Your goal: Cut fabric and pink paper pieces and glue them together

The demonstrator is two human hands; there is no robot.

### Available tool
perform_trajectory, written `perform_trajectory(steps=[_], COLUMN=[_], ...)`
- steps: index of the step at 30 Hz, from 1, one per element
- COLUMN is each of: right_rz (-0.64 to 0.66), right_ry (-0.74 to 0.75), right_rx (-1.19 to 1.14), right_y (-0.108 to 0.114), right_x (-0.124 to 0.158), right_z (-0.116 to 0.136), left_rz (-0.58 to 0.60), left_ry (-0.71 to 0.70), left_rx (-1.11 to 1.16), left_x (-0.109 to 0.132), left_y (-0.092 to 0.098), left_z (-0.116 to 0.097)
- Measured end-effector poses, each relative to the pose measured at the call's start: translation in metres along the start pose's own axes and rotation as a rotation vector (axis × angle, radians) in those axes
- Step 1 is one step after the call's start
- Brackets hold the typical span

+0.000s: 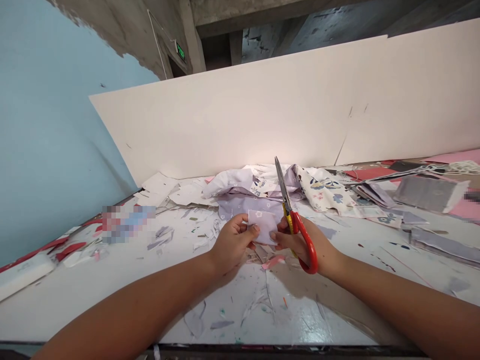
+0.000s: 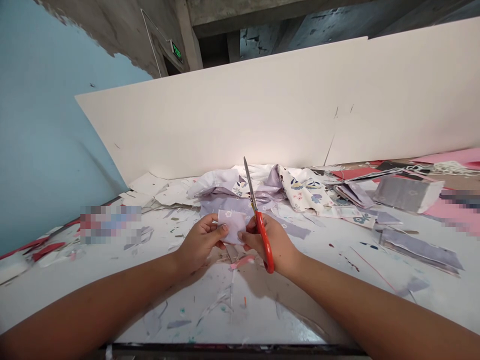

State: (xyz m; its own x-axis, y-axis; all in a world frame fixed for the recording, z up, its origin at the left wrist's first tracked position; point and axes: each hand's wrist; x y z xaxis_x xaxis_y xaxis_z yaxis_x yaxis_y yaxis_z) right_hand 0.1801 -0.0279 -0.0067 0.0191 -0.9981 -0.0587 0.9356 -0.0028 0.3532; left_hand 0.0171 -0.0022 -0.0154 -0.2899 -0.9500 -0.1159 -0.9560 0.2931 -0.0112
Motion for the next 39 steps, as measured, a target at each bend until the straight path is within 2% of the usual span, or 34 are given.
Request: perform_trajectory(steps=[5, 11, 13, 17, 19, 23, 26, 30, 36, 39], right_rz=[-0.089, -0.143, -0.147, -0.16, -0.118, 0.024, 0.058, 0.096, 0.069, 0.076], right_ry=[0.006, 0.043, 0.08, 0.116, 0.144, 0.247, 0.308, 0.306, 0.122, 0.155], right_rx=[-0.013, 0.075, 0.13, 0.15, 0.129, 0.111, 0.149, 0.108, 0.032, -0.06], right_y=[0.002, 0.002, 0.002, 0.001, 0.003, 0.008, 0.01, 0.008, 0.004, 0.003], right_x=[0.001, -0.001, 0.0, 0.003, 0.003, 0.003, 0.005, 0.007, 0.004, 0.003], right_z=[0.003, 0.005, 0.006, 0.005, 0.004, 0.001, -0.003, -0.006, 0.006, 0.011], left_rz=[0.08, 0.383, 0.429, 0.369, 0.311, 0.113, 0.004, -0.027, -0.035, 0.007], left_ry=[-0.004, 0.115, 0.128, 0.117, 0.097, 0.032, -0.047, -0.121, -0.163, -0.14], left_rx=[-0.019, 0.134, 0.132, 0.079, 0.067, 0.049, 0.023, 0.033, 0.021, -0.017], left_x=[0.002, 0.006, 0.005, 0.001, 0.0, -0.002, -0.004, -0.007, -0.007, -0.003], left_y=[0.002, 0.001, 0.001, 0.002, 0.002, 0.003, 0.005, 0.008, 0.008, 0.004], left_z=[0.004, 0.002, 0.002, 0.007, 0.008, 0.003, -0.003, -0.013, -0.02, -0.019])
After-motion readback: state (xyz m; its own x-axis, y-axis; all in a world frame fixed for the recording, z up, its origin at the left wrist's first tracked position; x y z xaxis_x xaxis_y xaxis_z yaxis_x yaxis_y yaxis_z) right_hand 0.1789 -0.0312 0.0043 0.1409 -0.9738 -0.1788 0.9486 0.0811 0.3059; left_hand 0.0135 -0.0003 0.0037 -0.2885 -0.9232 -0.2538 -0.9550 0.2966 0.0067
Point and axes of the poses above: each hand's wrist, its own x-axis away from the middle knuckle, its own y-axis out of the back of the hand, z = x × y, and after that the axes turned 4 degrees about x, right-handed
